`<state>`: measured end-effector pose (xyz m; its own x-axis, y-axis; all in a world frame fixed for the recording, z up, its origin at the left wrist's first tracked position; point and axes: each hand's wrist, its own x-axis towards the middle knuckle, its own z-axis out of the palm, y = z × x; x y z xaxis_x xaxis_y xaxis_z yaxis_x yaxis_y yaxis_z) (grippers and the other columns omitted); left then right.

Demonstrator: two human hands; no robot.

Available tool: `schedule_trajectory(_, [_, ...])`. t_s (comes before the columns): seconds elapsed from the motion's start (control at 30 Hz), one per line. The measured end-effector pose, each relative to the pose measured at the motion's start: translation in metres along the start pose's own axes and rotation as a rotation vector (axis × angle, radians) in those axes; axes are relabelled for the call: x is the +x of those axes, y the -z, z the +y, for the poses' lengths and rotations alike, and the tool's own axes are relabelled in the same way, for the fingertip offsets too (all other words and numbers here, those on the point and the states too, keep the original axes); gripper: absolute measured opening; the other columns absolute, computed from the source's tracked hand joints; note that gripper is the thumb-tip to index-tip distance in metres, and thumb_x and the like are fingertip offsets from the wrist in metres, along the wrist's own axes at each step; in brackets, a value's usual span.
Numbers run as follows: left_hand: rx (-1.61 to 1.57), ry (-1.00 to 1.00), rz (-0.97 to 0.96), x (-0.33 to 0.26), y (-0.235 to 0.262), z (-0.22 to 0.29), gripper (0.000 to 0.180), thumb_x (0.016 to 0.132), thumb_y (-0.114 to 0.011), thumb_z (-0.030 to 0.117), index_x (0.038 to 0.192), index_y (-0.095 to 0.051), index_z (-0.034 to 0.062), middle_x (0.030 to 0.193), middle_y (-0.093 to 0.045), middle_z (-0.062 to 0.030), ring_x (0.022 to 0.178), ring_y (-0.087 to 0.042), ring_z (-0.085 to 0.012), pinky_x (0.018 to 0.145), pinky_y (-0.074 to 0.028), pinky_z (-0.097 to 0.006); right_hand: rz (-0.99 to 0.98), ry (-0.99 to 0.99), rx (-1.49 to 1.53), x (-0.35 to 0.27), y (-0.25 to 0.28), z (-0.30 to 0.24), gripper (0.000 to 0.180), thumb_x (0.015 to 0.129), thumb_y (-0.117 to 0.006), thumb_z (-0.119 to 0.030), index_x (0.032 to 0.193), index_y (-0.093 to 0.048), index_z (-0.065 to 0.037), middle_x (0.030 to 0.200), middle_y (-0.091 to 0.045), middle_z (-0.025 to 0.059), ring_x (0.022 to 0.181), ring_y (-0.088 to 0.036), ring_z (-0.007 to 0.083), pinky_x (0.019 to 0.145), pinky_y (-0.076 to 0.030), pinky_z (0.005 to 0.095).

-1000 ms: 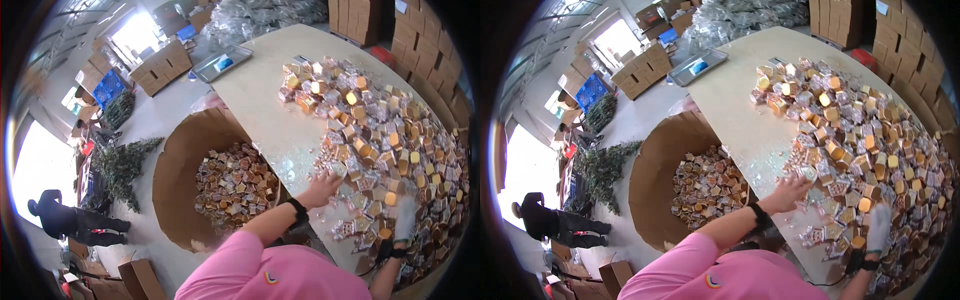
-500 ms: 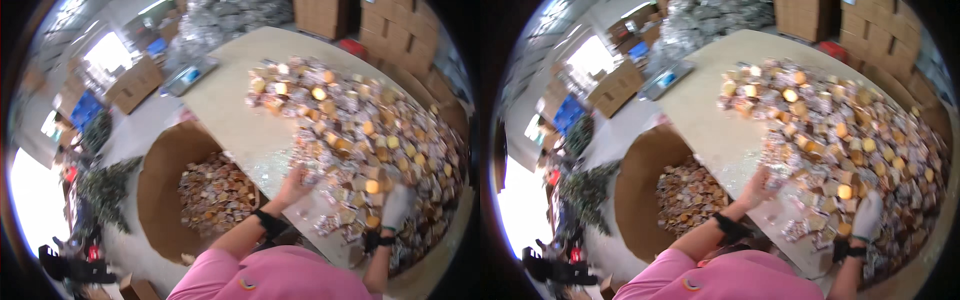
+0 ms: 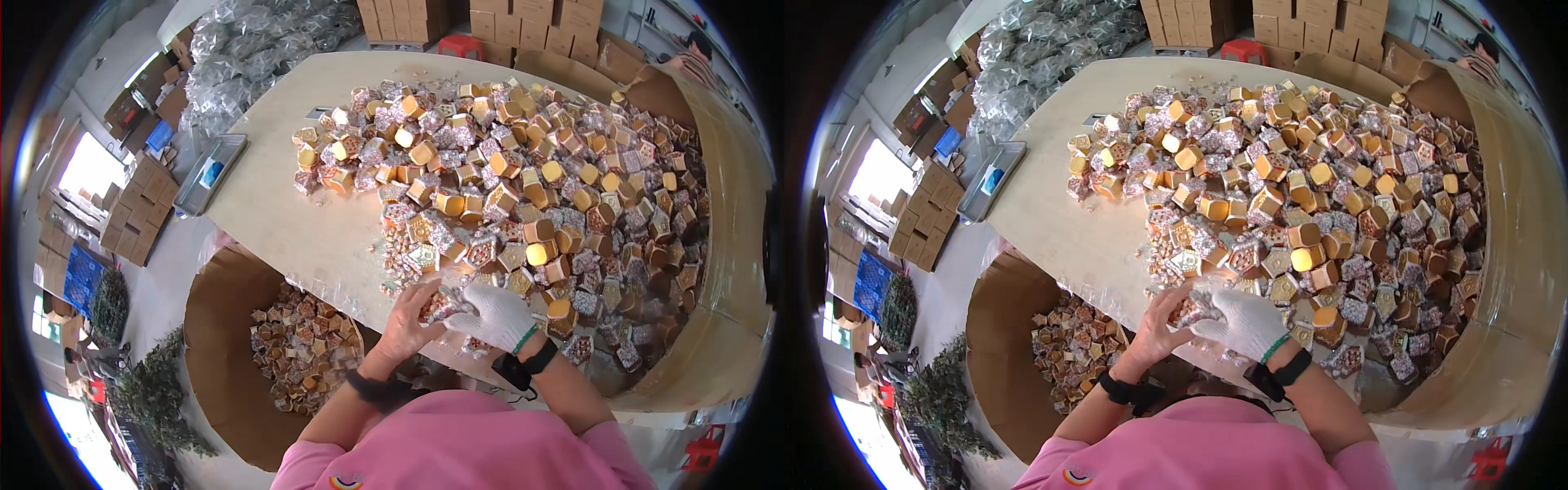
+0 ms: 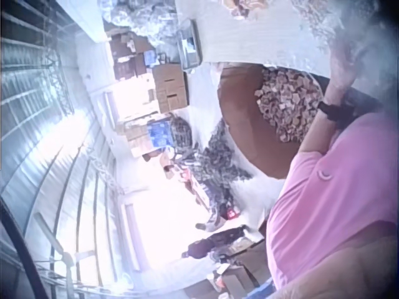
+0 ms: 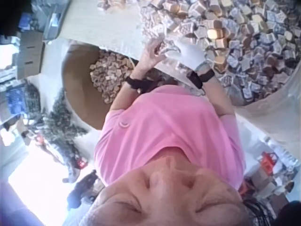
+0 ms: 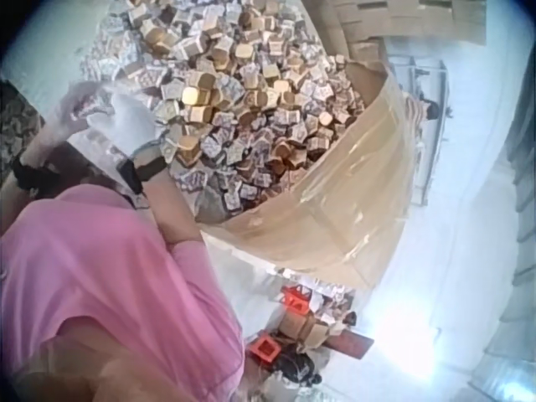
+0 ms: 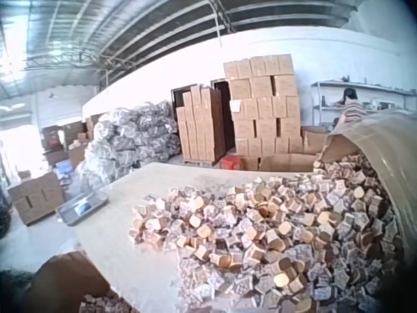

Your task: Sorting small wrapped cubes from a pile on a table into a large container.

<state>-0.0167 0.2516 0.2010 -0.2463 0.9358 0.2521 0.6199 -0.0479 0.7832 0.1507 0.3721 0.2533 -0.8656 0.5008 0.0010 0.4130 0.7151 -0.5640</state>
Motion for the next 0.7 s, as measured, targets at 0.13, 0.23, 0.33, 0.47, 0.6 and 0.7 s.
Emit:
schedule_trajectory(0.13, [-0.174,0.156,-0.135,-0.01,0.006,0.003,0.053,0.077,-0.068,0.024,0.121,-0.056,-0.0028,0.11,-0.058,-0.0173,0.098,-0.059,-0.0244,0.084,-0.048,-0.033,0.052,0.043,0.128,-0.009,-0.024,0.003,0.041,0.084,-0.058,-0.047,0.096,-0.063,-0.009,0.081,-0.064,0.0169,0.077,-0.062,0.0376,0.071,-0.049,0.0454])
schedule_trajectory(0.23, [-0.339,0.287,-0.099,-0.022,-0.004,-0.01,0.047,0.081,-0.064,0.028,0.115,-0.06,-0.0043,0.098,-0.063,-0.0135,0.089,-0.061,-0.0227,0.08,-0.048,-0.032,-0.02,0.183,0.15,-0.013,-0.042,0.016,0.034,0.089,-0.056,-0.041,0.095,-0.063,-0.008,0.075,-0.063,0.0147,0.073,-0.062,0.0332,0.069,-0.05,0.0428])
schedule_trajectory(0.33, [-0.552,0.403,-0.034,-0.031,-0.014,-0.022,0.042,0.085,-0.061,0.027,0.111,-0.061,-0.0059,0.089,-0.065,-0.0098,0.079,-0.063,-0.0206,0.075,-0.05,-0.031,-0.01,0.209,0.432,-0.014,-0.052,0.016,0.031,0.093,-0.054,-0.035,0.088,-0.062,-0.005,0.063,-0.058,0.0085,0.058,-0.058,0.0202,0.057,-0.047,0.0348])
schedule_trajectory(0.47, [-1.018,0.661,0.134,-0.032,-0.025,-0.031,0.04,0.088,-0.059,0.029,0.106,-0.06,-0.0073,0.087,-0.066,-0.0103,0.073,-0.065,-0.0188,0.068,-0.055,-0.031,-0.261,-0.356,1.372,-0.004,-0.037,0.003,0.029,0.095,-0.054,-0.032,0.081,-0.061,-0.007,0.061,-0.052,-0.0038,0.049,-0.045,0.003,0.043,-0.033,0.0204])
schedule_trajectory(0.6, [-1.097,0.778,0.369,-0.043,-0.013,-0.045,0.042,0.085,-0.06,0.033,0.104,-0.06,-0.0048,0.088,-0.067,-0.0128,0.072,-0.068,-0.0215,0.063,-0.059,-0.034,-0.121,-0.288,1.097,0.017,-0.034,-0.001,0.02,0.096,-0.054,-0.022,0.087,-0.059,-0.005,0.066,-0.053,-0.0027,0.055,-0.047,0.0065,0.053,-0.04,0.0232])
schedule_trajectory(0.7, [-0.818,0.789,0.528,-0.073,0.039,-0.075,0.042,0.085,-0.06,0.036,0.103,-0.061,-0.0023,0.085,-0.067,-0.0098,0.067,-0.066,-0.0188,0.059,-0.056,-0.03,0.052,-0.29,1.152,0.01,-0.023,0.028,0.014,0.093,-0.053,-0.017,0.092,-0.058,-0.004,0.069,-0.053,-0.0012,0.059,-0.048,0.0085,0.058,-0.042,0.0249])
